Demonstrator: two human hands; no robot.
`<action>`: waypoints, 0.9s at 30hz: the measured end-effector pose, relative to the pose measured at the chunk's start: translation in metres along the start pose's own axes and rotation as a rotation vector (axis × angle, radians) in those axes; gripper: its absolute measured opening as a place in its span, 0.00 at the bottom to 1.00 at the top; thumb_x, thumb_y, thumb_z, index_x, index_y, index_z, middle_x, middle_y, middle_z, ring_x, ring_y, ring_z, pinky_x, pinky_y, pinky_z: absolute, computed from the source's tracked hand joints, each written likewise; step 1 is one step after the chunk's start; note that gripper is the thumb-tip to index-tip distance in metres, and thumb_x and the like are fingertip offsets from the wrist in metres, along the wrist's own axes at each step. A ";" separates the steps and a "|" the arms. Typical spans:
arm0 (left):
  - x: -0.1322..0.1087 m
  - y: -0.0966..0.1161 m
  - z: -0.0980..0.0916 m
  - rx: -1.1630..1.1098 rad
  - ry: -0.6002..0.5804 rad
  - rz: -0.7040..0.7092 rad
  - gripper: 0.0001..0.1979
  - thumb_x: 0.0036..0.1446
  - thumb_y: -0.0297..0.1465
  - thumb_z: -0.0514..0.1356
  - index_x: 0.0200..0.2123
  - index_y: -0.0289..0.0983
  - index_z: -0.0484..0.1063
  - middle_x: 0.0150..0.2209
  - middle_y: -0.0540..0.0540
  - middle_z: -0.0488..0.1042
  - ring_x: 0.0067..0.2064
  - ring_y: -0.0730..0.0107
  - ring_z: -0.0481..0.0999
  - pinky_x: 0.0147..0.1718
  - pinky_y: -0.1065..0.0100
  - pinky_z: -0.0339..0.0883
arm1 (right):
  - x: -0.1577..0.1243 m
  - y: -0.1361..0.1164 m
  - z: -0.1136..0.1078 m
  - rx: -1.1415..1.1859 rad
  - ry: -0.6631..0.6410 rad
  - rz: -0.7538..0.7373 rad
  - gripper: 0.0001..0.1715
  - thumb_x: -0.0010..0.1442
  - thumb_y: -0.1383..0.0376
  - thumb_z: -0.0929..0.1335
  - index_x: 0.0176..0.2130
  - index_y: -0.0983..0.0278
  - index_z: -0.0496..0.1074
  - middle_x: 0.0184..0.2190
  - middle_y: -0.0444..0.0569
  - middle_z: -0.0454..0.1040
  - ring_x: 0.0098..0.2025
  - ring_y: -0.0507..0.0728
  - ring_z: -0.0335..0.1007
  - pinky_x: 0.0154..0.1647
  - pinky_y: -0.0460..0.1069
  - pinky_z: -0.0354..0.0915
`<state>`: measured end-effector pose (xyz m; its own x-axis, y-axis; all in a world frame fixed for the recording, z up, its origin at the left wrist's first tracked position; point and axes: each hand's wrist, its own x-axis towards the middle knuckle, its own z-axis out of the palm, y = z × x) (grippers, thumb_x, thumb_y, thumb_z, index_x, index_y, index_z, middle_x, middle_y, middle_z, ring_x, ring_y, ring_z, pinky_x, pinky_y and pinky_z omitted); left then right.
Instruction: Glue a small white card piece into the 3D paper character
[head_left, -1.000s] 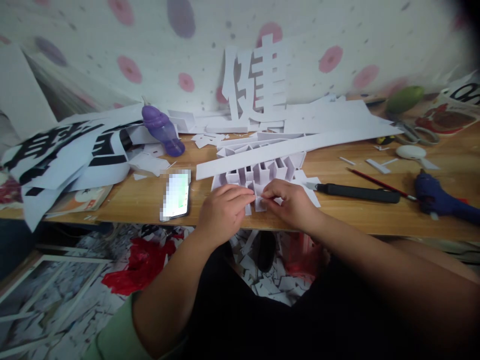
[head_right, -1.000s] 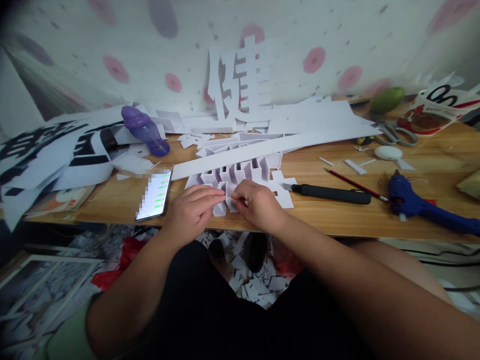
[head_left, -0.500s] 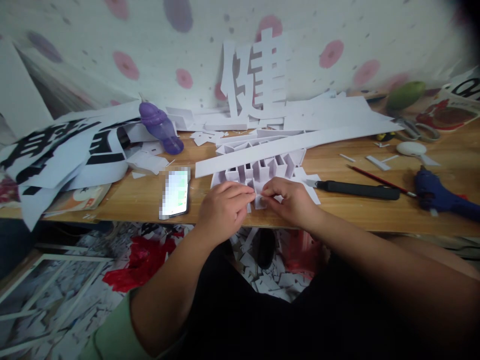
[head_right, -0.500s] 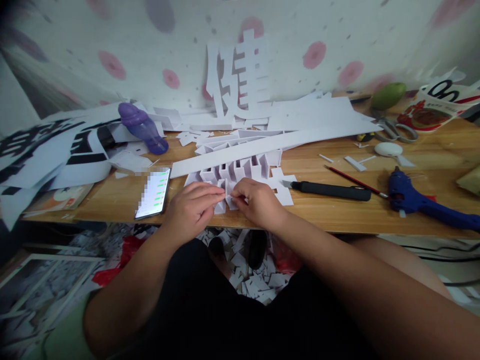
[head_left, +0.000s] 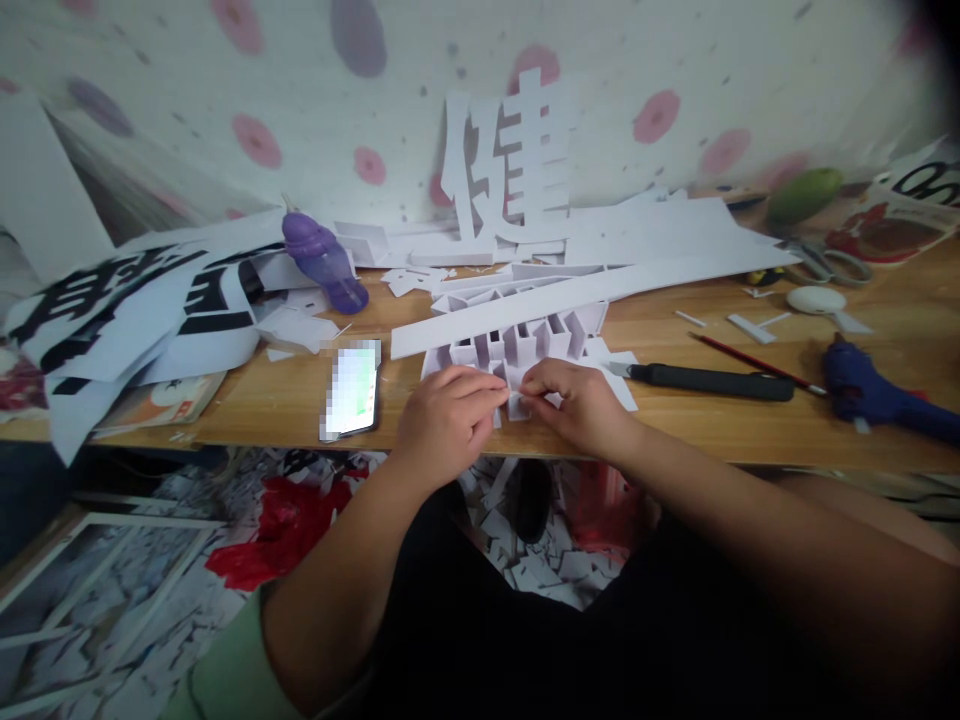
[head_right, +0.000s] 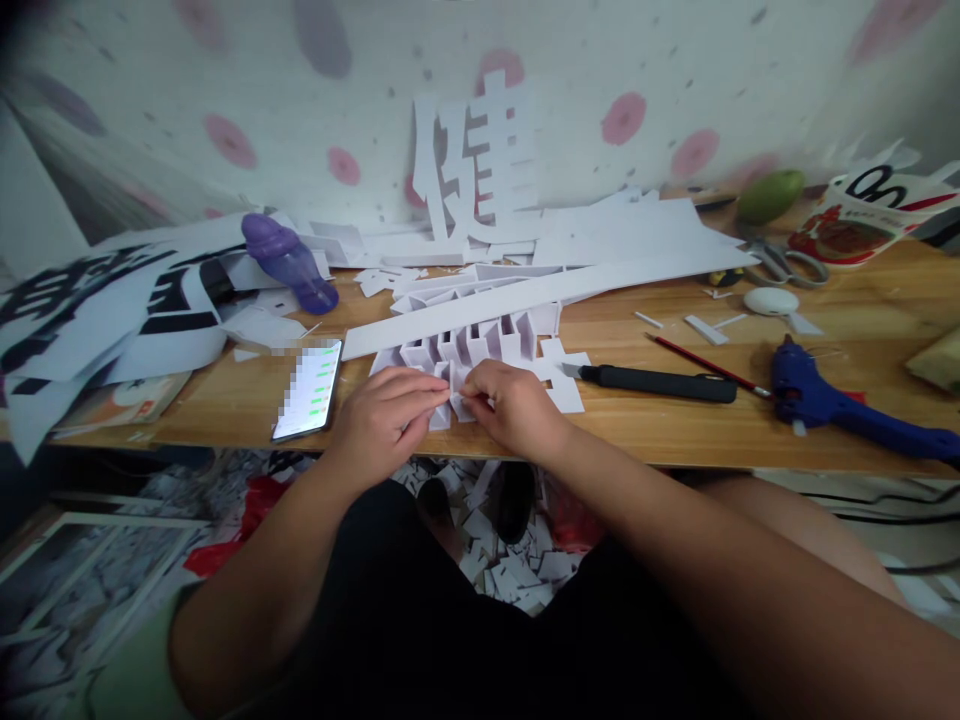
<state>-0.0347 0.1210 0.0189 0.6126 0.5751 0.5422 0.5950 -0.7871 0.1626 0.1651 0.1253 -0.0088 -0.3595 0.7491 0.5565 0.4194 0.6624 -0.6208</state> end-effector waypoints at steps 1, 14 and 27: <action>0.000 0.000 0.000 -0.002 0.000 0.000 0.16 0.52 0.19 0.55 0.41 0.39 0.75 0.43 0.48 0.78 0.45 0.63 0.71 0.44 0.57 0.69 | 0.000 0.000 0.000 0.001 -0.002 0.001 0.06 0.56 0.71 0.63 0.30 0.63 0.67 0.29 0.47 0.71 0.32 0.52 0.67 0.34 0.48 0.63; -0.001 0.004 -0.006 0.001 -0.022 -0.028 0.17 0.51 0.19 0.55 0.41 0.41 0.75 0.42 0.49 0.77 0.44 0.65 0.71 0.43 0.59 0.68 | -0.001 0.002 0.005 0.000 -0.034 -0.014 0.07 0.58 0.73 0.63 0.31 0.61 0.66 0.31 0.47 0.71 0.33 0.54 0.69 0.34 0.49 0.65; -0.001 0.005 -0.006 0.009 -0.022 -0.043 0.18 0.50 0.19 0.55 0.40 0.41 0.75 0.41 0.49 0.78 0.43 0.63 0.71 0.43 0.58 0.68 | -0.001 0.002 0.006 -0.002 -0.028 -0.029 0.07 0.57 0.72 0.63 0.30 0.61 0.66 0.30 0.48 0.72 0.32 0.55 0.69 0.33 0.50 0.66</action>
<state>-0.0351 0.1150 0.0239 0.5975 0.6132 0.5168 0.6254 -0.7597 0.1784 0.1615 0.1260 -0.0138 -0.3952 0.7293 0.5585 0.4100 0.6841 -0.6032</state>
